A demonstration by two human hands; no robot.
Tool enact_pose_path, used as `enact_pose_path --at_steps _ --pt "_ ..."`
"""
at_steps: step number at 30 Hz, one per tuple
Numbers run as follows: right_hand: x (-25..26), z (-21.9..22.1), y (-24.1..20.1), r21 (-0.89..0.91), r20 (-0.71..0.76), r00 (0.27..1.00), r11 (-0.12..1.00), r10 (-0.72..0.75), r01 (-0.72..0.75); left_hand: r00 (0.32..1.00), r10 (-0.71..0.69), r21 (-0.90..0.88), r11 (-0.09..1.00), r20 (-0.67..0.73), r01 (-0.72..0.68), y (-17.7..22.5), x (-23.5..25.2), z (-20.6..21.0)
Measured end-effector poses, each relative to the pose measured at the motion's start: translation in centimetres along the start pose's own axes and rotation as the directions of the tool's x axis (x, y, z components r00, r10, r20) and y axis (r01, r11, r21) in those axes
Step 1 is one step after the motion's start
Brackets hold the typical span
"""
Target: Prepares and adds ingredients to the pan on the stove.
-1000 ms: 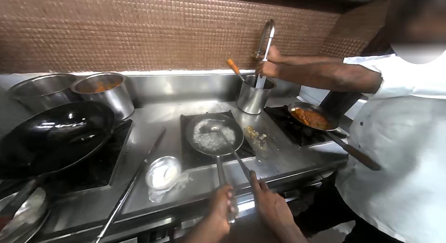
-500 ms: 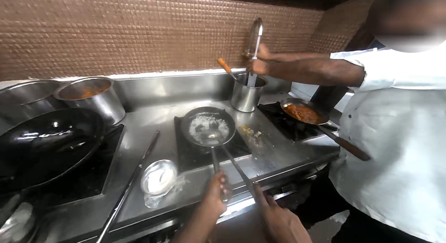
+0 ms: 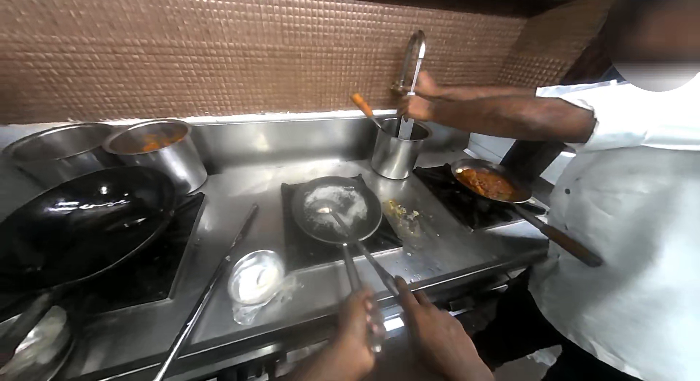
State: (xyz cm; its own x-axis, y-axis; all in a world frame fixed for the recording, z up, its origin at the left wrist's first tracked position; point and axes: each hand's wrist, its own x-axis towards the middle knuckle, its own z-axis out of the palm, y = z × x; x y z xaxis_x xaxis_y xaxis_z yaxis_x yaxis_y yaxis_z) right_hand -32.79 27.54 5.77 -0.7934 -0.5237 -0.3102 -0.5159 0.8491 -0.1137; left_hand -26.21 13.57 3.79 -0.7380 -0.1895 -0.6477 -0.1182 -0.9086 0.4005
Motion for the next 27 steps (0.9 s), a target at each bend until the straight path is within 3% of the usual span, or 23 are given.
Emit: enact_pose_path --at_steps 3,5,8,12,16,20,24,25,27 --pt "1.8 0.5 -0.6 -0.017 0.003 0.998 0.998 0.058 -0.058 0.999 0.002 0.066 0.998 -0.051 0.001 -1.2 -1.5 -0.4" --pt "-0.4 1.1 -0.6 0.013 -0.028 0.997 0.997 0.076 -0.076 1.0 0.009 0.02 1.0 0.001 -0.009 0.1 0.5 -0.9" --pt "-3.7 1.4 0.8 0.046 -0.069 0.998 0.999 -0.008 0.011 0.996 0.034 -0.099 0.995 0.081 -0.026 1.9 3.8 -1.2" --pt "0.0 0.1 0.4 0.041 -0.002 0.999 0.998 -0.049 0.049 1.0 -0.004 -0.006 1.0 -0.007 0.004 0.4 0.0 0.0" --pt "2.4 1.6 1.4 0.305 0.024 0.999 0.951 -0.047 0.038 0.999 0.035 0.033 0.999 -0.014 -0.034 -0.3 0.6 -1.0" --pt "-1.3 2.7 3.3 0.696 0.096 0.993 0.718 -0.068 -0.018 0.998 0.038 -0.087 0.996 0.041 -0.034 1.2 2.3 -1.4" --pt "1.0 2.4 3.2 0.973 0.132 0.97 0.212 -0.205 -0.087 0.999 -0.035 -0.032 0.999 -0.006 0.035 -0.9 -1.8 -0.8" --pt "2.2 2.8 2.8 0.984 0.128 0.97 0.149 -0.206 -0.098 0.999 -0.036 -0.027 0.999 -0.022 0.035 -1.2 -2.4 -0.6" --pt "3.0 3.8 2.0 0.987 0.103 0.984 0.14 -0.148 -0.083 0.999 -0.018 -0.01 1.0 -0.037 0.018 -1.3 -2.3 -0.6"
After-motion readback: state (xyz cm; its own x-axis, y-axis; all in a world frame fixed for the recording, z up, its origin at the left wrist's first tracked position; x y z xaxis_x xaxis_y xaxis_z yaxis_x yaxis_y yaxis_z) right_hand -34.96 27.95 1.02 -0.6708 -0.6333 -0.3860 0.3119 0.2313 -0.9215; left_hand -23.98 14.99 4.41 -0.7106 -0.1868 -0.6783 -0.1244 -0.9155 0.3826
